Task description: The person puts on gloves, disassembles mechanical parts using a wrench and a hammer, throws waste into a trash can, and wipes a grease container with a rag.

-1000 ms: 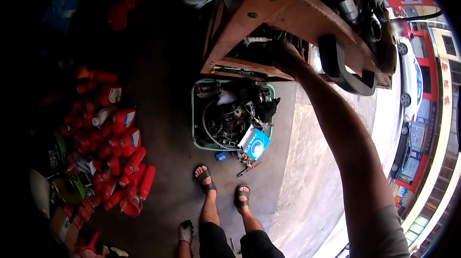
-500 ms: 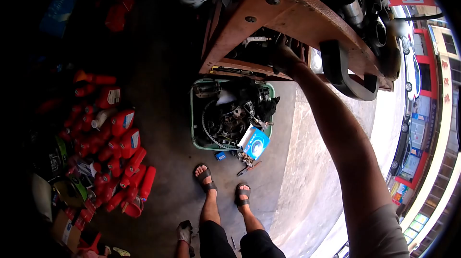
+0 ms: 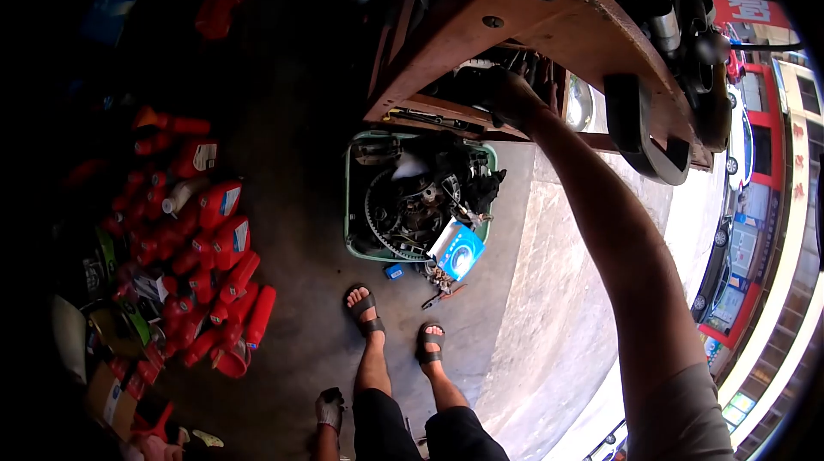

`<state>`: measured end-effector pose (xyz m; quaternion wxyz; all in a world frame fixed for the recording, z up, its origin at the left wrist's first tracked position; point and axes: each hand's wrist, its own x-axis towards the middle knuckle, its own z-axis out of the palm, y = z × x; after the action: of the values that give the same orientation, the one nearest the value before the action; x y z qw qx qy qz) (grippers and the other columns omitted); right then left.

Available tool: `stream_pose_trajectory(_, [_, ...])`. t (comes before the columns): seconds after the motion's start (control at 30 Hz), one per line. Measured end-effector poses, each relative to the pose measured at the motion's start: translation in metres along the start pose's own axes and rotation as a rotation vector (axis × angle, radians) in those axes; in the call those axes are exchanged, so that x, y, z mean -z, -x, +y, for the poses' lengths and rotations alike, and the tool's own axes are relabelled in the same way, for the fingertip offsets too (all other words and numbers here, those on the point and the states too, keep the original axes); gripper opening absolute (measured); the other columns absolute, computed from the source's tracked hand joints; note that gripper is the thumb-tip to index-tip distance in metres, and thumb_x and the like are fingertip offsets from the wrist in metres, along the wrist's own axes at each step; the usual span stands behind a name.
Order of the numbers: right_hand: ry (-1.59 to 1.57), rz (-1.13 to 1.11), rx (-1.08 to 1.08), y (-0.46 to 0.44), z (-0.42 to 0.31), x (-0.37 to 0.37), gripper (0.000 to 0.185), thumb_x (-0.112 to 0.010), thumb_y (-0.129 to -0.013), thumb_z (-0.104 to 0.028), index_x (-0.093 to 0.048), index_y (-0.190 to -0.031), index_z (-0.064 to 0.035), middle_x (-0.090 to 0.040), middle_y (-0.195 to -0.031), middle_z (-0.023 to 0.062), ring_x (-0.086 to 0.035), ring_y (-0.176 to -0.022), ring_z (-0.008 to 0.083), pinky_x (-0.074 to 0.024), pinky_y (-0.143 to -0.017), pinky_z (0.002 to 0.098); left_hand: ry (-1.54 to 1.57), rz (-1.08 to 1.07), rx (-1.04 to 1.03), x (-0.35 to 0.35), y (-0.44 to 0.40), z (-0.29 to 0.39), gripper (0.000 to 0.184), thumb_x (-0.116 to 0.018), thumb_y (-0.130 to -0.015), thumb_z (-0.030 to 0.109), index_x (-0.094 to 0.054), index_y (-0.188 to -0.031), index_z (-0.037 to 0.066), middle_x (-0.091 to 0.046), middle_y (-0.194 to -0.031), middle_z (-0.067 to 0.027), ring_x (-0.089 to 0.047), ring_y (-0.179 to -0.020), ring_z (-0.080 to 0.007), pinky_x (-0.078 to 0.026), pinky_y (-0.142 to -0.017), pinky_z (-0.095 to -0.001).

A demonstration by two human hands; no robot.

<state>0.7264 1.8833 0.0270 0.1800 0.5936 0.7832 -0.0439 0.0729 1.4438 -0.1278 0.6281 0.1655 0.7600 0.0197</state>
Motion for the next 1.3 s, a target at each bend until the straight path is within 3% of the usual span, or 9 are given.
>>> stream_pose_trajectory(0.1, [-0.246,-0.105,-0.182,0.013,-0.004,0.014,0.054,-0.070,-0.071,-0.006,-0.056,-0.123,-0.0120,-0.060,-0.116,0.0068,-0.059,-0.105,0.0240,-0.0524,-0.085,0.0341,-0.014,0.001,0.010,0.005,-0.005,-0.010,0.017,-0.058,-0.088,0.011,-0.064,-0.103,0.008,-0.062,-0.079,-0.0034,-0.056,-0.064,-0.0130,-0.044,-0.052,-0.0271])
stream_pose_trajectory(0.17, [-0.085,0.247,-0.007,0.021,0.010,-0.006,0.035,-0.058,-0.086,-0.015,-0.059,-0.121,-0.0142,-0.068,-0.104,0.0072,-0.066,-0.093,0.0253,-0.0491,-0.087,0.0386,-0.010,-0.001,0.011,0.006,-0.005,-0.014,0.017,-0.058,-0.088,0.011,-0.064,-0.103,0.008,-0.062,-0.079,-0.0034,-0.055,-0.064,-0.0130,-0.045,-0.052,-0.0272])
stream_pose_trajectory(0.3, [0.240,0.241,0.133,0.028,0.001,0.017,0.033,-0.049,-0.093,-0.018,-0.057,-0.124,-0.0166,-0.068,-0.105,0.0061,-0.067,-0.083,0.0194,-0.0444,-0.092,0.0392,0.022,-0.022,0.024,0.010,-0.007,-0.021,0.017,-0.059,-0.088,0.012,-0.064,-0.103,0.007,-0.062,-0.078,-0.0036,-0.055,-0.063,-0.0132,-0.045,-0.053,-0.0277])
stream_pose_trajectory(0.37, [-1.045,-0.223,-0.597,0.024,-0.025,0.073,0.033,-0.049,-0.094,-0.017,-0.055,-0.126,-0.0135,-0.067,-0.099,0.0074,-0.065,-0.071,0.0141,-0.0472,-0.086,0.0350,0.105,-0.033,0.059,0.011,-0.007,-0.014,0.017,-0.059,-0.088,0.013,-0.064,-0.103,0.007,-0.061,-0.078,-0.0037,-0.055,-0.063,-0.0131,-0.045,-0.053,-0.0276])
stream_pose_trajectory(0.53, [-1.202,0.124,-0.302,0.032,0.003,0.008,0.030,-0.046,-0.096,-0.016,-0.054,-0.123,-0.0058,-0.065,-0.089,0.0083,-0.061,-0.065,0.0107,-0.0505,-0.066,0.0269,0.167,0.007,0.091,0.007,-0.011,-0.007,0.016,-0.060,-0.088,0.012,-0.064,-0.102,0.007,-0.061,-0.076,-0.0035,-0.054,-0.060,-0.0124,-0.044,-0.052,-0.0265])
stream_pose_trajectory(0.7, [-1.465,0.561,-0.500,0.092,-0.039,0.025,0.031,-0.054,-0.094,-0.028,-0.058,-0.112,-0.0029,-0.064,-0.080,0.0054,-0.057,-0.054,0.0092,-0.0410,-0.046,0.0208,0.019,0.067,-0.164,0.004,-0.010,0.033,0.019,-0.056,-0.088,0.001,-0.062,-0.105,0.006,-0.062,-0.081,-0.0031,-0.055,-0.065,-0.0118,-0.045,-0.056,-0.0256])
stream_pose_trajectory(0.93, [-1.773,0.211,-0.930,0.212,-0.091,0.025,0.036,-0.059,-0.091,-0.033,-0.055,-0.107,-0.0012,-0.068,-0.087,0.0116,-0.060,-0.057,0.0120,-0.0429,-0.050,0.0224,-0.135,0.129,-0.727,-0.064,0.015,0.193,0.022,-0.051,-0.087,-0.006,-0.059,-0.107,0.000,-0.061,-0.100,-0.0077,-0.057,-0.094,-0.0163,-0.045,-0.087,-0.0284])
stream_pose_trajectory(1.17, [-2.131,0.000,-1.028,0.304,-0.163,-0.033,0.029,-0.056,-0.093,-0.025,-0.055,-0.108,-0.0008,-0.067,-0.083,0.0122,-0.062,-0.056,0.0165,-0.0450,-0.047,0.0249,-0.411,0.171,-1.136,-0.226,0.137,0.396,0.034,-0.058,-0.089,0.022,-0.058,-0.110,-0.006,-0.061,-0.103,-0.0267,-0.060,-0.098,-0.0362,-0.047,-0.085,-0.0375])
stream_pose_trajectory(1.3, [-2.263,-0.178,-0.992,0.350,-0.177,-0.033,0.032,-0.057,-0.093,-0.026,-0.049,-0.107,0.0008,-0.065,-0.082,0.0122,-0.060,-0.055,0.0159,-0.0440,-0.048,0.0245,-0.750,0.407,-1.479,-0.331,0.169,0.477,0.027,-0.061,-0.082,0.015,-0.062,-0.109,0.010,-0.062,-0.104,-0.0160,-0.059,-0.098,-0.0341,-0.048,-0.085,-0.0424])
